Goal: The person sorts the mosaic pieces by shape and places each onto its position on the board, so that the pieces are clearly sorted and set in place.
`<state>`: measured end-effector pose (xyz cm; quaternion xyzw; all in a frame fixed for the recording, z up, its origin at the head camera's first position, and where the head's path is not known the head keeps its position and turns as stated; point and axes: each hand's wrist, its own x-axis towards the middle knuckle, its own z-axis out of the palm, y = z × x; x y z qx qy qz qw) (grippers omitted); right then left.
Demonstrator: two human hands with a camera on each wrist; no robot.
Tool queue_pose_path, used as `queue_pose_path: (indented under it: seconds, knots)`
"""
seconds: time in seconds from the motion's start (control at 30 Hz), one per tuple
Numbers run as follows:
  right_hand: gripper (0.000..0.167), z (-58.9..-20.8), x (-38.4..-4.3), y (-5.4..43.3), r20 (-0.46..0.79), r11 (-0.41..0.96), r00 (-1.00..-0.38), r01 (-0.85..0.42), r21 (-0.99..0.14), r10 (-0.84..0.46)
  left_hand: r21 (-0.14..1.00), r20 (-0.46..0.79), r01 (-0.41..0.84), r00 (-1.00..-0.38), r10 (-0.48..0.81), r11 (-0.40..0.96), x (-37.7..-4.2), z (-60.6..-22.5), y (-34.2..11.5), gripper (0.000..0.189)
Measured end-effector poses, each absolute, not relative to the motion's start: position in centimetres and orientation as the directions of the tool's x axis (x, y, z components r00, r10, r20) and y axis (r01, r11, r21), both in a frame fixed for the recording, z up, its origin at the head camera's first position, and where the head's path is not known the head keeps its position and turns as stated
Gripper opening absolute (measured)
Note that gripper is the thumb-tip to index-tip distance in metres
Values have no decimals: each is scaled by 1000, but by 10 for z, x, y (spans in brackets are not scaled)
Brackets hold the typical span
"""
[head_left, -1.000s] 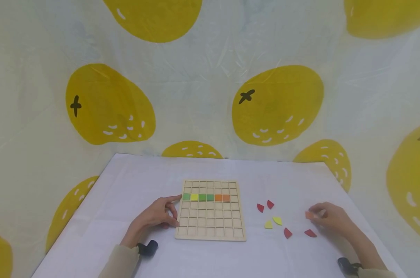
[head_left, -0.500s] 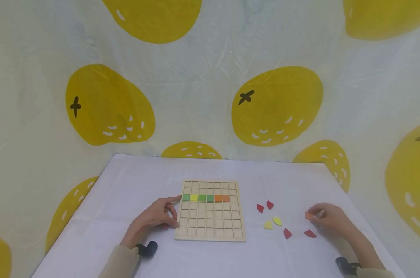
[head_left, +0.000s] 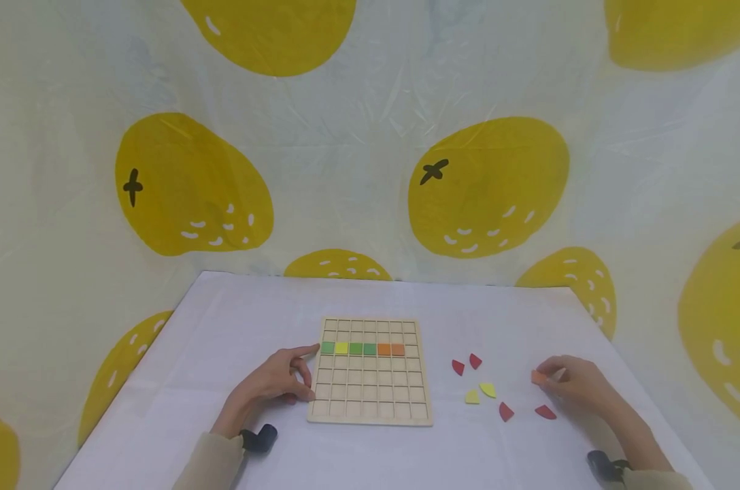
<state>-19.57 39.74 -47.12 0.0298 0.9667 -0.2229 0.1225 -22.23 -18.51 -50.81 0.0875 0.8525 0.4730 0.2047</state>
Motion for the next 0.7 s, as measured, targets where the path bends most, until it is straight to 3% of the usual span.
queue_pose_path:
  seconds: [0.33, 0.7]
  knots:
    - [53, -470, -199, 386, -236, 900, -972, 114, -420, 13, 843, -245, -14, -900, 360, 538, -223, -510, -187, 100]
    - [49, -464, -205, 367, -222, 902, -975, 79, -425, -19, 839, -251, -20, -900, 355, 543, -225, -512, -186, 101]
